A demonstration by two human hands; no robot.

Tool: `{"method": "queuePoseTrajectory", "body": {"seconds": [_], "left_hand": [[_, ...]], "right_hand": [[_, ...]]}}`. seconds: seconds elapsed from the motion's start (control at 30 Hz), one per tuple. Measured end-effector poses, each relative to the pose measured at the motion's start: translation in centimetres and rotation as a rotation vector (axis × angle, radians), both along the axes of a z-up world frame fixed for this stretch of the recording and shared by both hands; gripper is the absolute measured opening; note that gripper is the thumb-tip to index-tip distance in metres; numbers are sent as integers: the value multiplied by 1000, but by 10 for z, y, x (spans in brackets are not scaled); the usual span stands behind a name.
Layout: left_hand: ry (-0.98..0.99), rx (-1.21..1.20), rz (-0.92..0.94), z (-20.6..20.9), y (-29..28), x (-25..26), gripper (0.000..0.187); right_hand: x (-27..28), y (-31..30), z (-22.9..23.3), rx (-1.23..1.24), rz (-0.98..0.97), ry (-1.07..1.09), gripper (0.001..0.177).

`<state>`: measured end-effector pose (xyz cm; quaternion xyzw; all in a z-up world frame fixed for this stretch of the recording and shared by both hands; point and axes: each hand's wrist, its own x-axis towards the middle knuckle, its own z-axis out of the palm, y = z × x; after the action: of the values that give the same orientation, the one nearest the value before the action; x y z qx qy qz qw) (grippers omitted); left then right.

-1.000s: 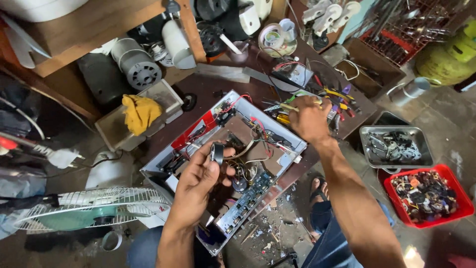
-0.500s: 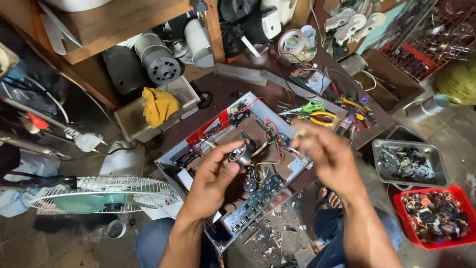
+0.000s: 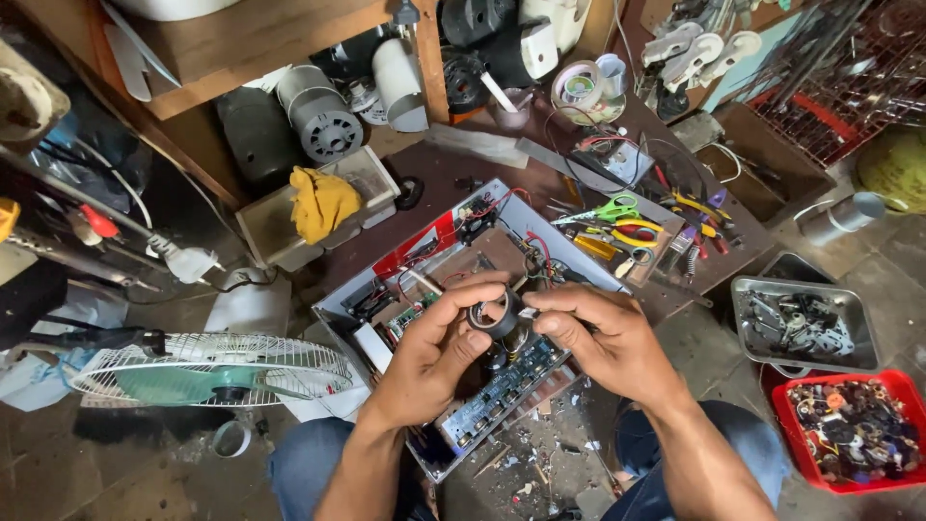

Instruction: The person works on an open electronic device, handling wires and components with both hands. They use a screwdriver to tighten or adjust connections inside the device's chassis. The person also picks up and places down a small cylindrical component while manipulating the internal wiring.

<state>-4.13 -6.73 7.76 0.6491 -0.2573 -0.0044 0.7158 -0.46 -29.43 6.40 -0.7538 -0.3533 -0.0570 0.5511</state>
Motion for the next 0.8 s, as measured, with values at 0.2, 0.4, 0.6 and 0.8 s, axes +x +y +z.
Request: {"method": "queuePoseTrajectory", "body": {"seconds": [0.2, 0.4, 0.6, 0.8], "left_hand": [[-33, 13, -24, -2, -1, 0, 41], [-41, 32, -45, 0, -1, 0, 41], [-35, 63, -25, 0, -1, 0, 42], [-104, 77, -29, -2, -4, 0, 40]], "right_hand": [[1, -3, -8, 27, -28, 29, 29], [1, -2, -10, 71, -47, 23, 26], [-1, 0, -9, 48, -96, 2, 19], [2, 3, -5, 66, -119, -153, 22]]}}
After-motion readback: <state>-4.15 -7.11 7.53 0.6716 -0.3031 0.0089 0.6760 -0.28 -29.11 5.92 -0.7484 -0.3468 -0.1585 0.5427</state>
